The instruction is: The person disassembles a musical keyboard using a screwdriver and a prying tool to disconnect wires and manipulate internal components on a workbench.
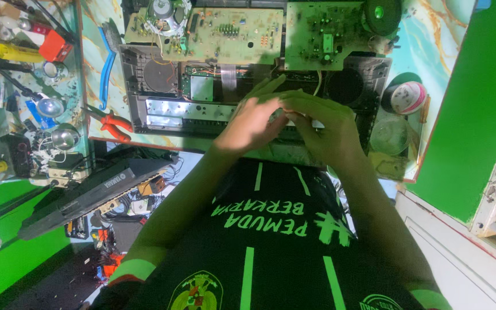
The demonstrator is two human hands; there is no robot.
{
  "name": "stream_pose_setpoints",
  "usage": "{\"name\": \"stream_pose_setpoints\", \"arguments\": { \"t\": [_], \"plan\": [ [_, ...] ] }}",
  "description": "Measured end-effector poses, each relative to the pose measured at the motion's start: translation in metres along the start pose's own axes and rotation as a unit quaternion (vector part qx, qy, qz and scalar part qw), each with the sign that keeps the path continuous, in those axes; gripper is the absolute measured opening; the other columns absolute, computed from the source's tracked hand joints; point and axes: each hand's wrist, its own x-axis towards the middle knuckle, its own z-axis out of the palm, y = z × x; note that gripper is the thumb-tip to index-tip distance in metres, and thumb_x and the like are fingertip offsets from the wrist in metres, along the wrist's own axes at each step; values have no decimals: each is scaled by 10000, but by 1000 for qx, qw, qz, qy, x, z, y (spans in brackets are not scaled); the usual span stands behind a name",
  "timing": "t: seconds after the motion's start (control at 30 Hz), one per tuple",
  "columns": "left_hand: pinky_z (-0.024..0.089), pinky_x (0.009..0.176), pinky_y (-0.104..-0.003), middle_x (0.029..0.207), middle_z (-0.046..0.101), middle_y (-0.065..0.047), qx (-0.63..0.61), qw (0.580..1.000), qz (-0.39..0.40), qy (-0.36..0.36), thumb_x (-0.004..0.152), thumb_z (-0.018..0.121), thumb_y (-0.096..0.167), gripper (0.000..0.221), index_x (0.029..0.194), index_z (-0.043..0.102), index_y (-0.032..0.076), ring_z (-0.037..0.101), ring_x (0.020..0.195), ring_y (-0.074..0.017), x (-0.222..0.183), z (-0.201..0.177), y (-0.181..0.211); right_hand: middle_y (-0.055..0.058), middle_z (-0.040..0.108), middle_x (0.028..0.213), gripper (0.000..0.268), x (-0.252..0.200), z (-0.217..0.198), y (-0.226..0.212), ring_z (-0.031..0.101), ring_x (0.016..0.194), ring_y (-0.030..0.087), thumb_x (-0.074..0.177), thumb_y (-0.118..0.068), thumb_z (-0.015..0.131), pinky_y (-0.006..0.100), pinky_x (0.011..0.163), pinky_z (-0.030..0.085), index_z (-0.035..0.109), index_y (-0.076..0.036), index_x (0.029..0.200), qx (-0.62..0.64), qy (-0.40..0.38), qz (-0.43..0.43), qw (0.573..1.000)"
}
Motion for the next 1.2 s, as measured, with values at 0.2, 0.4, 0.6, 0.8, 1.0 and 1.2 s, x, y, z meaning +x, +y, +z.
{"name": "stream_pose_setpoints", "arguments": {
  "t": [0.2,0.4,0.6,0.8,1.0,1.2],
  "plan": [
    [595,721,-440,805,746,-172,109,990,-87,-8,1050,562,238,181,1033,689,110,727,701,-306,13,21,-7,128,776,1162,204,3,2,6,759,865,212,953,-66,792,303,680,557,732,-64,1148,-30,85,22,996],
    [565,582,-471,724,681,-185,-43,918,-372,-129,1073,441,307,291,1093,676,136,709,660,-325,25,15,-13,169,730,1236,337,0,-13,3,754,1051,240,1011,-42,691,323,877,583,682,-53,1347,35,-49,31,998],
    [577,576,-432,627,697,-179,33,993,-111,26,979,655,355,281,1117,694,113,711,561,-313,6,10,-2,125,760,1152,273,6,-7,7,757,919,230,964,-31,726,325,784,580,728,-72,1234,-17,-23,23,999],
    [577,631,-492,727,730,-158,114,989,-19,87,978,652,218,152,1035,736,105,723,648,-359,12,17,-11,106,780,1088,216,7,-3,5,731,781,201,1006,-66,765,324,715,566,740,-70,1220,-54,6,16,998],
    [584,719,-502,863,753,-150,54,986,34,152,978,628,179,194,1136,723,118,727,702,-366,0,19,-13,158,750,1189,293,5,-17,4,742,855,216,1058,-4,645,299,763,592,670,-31,1348,49,-81,11,995],
    [535,727,-530,773,724,-167,89,987,-8,133,966,641,156,191,1127,735,117,680,676,-377,2,20,-12,119,750,1034,275,7,-9,7,700,861,242,987,20,717,350,848,537,716,-44,1255,-68,-24,-67,995]
  ]
}}
